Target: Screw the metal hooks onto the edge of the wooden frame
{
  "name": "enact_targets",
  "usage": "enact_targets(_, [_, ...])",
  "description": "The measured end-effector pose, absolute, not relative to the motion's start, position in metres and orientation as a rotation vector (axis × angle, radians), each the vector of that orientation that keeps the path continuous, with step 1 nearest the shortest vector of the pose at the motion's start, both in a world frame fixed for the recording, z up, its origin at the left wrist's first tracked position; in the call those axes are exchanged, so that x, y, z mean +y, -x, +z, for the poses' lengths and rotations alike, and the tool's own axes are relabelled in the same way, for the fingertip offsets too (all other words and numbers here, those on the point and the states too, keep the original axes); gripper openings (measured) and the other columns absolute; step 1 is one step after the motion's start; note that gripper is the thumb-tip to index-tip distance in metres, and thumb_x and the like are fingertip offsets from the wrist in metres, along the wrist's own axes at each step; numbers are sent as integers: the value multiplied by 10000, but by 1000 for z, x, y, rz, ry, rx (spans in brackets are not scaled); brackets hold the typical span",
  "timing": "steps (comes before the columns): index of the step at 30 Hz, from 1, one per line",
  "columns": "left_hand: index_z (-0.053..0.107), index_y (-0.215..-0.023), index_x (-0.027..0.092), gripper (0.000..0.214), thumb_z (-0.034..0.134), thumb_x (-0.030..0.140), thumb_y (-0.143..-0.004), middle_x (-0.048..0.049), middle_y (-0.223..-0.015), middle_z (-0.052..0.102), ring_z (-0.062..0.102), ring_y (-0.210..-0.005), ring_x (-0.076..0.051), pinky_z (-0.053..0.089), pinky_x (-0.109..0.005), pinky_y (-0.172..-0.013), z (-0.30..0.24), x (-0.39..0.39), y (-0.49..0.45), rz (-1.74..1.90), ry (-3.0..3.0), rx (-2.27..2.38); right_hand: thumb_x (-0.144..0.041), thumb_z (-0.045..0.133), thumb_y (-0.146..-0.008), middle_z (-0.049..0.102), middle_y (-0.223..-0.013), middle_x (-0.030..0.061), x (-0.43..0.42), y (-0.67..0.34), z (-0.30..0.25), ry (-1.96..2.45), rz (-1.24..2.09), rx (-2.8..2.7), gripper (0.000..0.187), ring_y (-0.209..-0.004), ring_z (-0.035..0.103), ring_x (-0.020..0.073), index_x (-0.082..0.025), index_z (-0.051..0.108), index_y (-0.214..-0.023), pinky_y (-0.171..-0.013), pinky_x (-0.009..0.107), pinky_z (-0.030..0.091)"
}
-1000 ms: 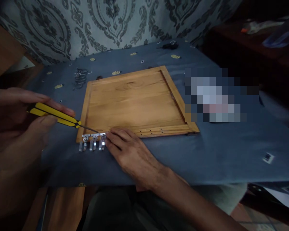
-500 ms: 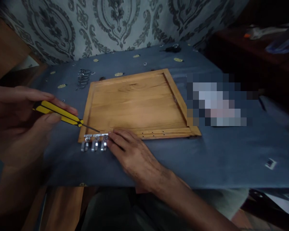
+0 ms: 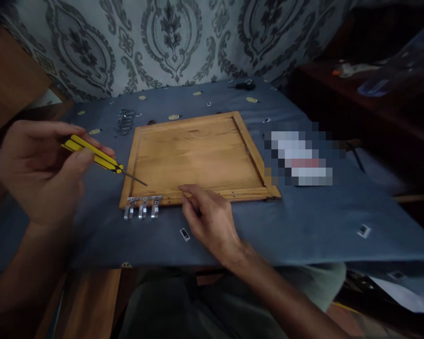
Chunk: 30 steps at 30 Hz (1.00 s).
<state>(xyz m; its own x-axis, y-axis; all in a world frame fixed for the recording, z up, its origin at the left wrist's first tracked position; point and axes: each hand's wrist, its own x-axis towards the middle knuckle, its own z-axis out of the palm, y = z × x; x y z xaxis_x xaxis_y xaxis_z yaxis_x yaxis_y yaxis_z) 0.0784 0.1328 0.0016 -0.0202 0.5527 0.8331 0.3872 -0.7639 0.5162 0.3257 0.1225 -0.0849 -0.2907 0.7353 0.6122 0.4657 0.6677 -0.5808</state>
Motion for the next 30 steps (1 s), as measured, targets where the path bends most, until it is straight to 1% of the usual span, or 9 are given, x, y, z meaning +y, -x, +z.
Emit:
enact_targets(2, [774,-1075,262,247,809,131,-869,22,-895,726,773,-784,-168,671,-310,-660,0,140,-73,1944,-2069,971,-130,549,-981,706,-731,-4,126,-324,-87,900,354,-1988,196,-641,669,149,-183,683,-1113,-663,279,559])
enact_targets(5, [764,-1049,212,194,837,195,-870,20,-854,738,774,-746,-153,655,-273,-659,-3,150,-66,1990,-1988,965,-147,545,-988,754,-902,69,132,-320,-88,785,345,-2109,180,-822,697,200,-171,708,-1062,-766,352,584])
enact_targets(7, [755,-1021,193,202,858,246,-857,18,-826,743,767,-705,-144,649,-261,-640,-6,156,-60,2001,-1935,980,-162,547,-1000,755,-963,91,134,-318,-88,699,338,-2197,188,-913,690,220,-161,722,-1066,-818,381,589])
enact_targets(9, [752,-992,187,231,885,280,-828,22,-797,737,754,-656,-131,637,-240,-601,-9,162,-55,2015,-1898,985,-165,537,-1016,752,-1013,107,134,-317,-88,641,317,-2257,208,-959,674,223,-141,725,-1100,-853,389,587])
enact_targets(11, [752,-980,194,256,901,307,-807,30,-790,733,740,-622,-117,631,-228,-580,-12,166,-50,2028,-1882,984,-160,523,-1029,746,-1036,118,133,-317,-89,617,287,-2292,222,-979,661,226,-125,722,-1120,-874,394,582])
enact_targets(16, [749,-982,227,268,908,333,-794,51,-797,731,718,-607,-98,629,-224,-583,-13,170,-44,2037,-1875,988,-160,506,-1044,724,-1034,111,132,-317,-89,606,238,-2343,233,-991,645,231,-142,721,-1132,-892,403,584])
enact_targets(22, [748,-978,213,245,893,327,-817,41,-800,724,712,-618,-94,604,-209,-576,-10,167,-46,2036,-1883,990,-162,483,-1050,701,-1044,115,131,-316,-88,631,219,-2387,267,-998,625,237,-150,720,-1172,-877,411,587])
enact_targets(26, [746,-980,208,236,882,327,-829,33,-810,718,721,-632,-100,611,-215,-587,-10,166,-47,2043,-1884,988,-154,487,-1045,693,-1039,114,131,-317,-87,639,216,-2397,273,-996,618,242,-158,723,-1182,-880,413,580])
enact_targets(30, [740,-984,200,247,881,332,-829,27,-824,710,726,-642,-104,621,-221,-595,-10,166,-46,2037,-1886,1003,-137,508,-1035,689,-1036,119,131,-317,-87,636,215,-2401,258,-995,607,242,-140,719,-1184,-888,395,568])
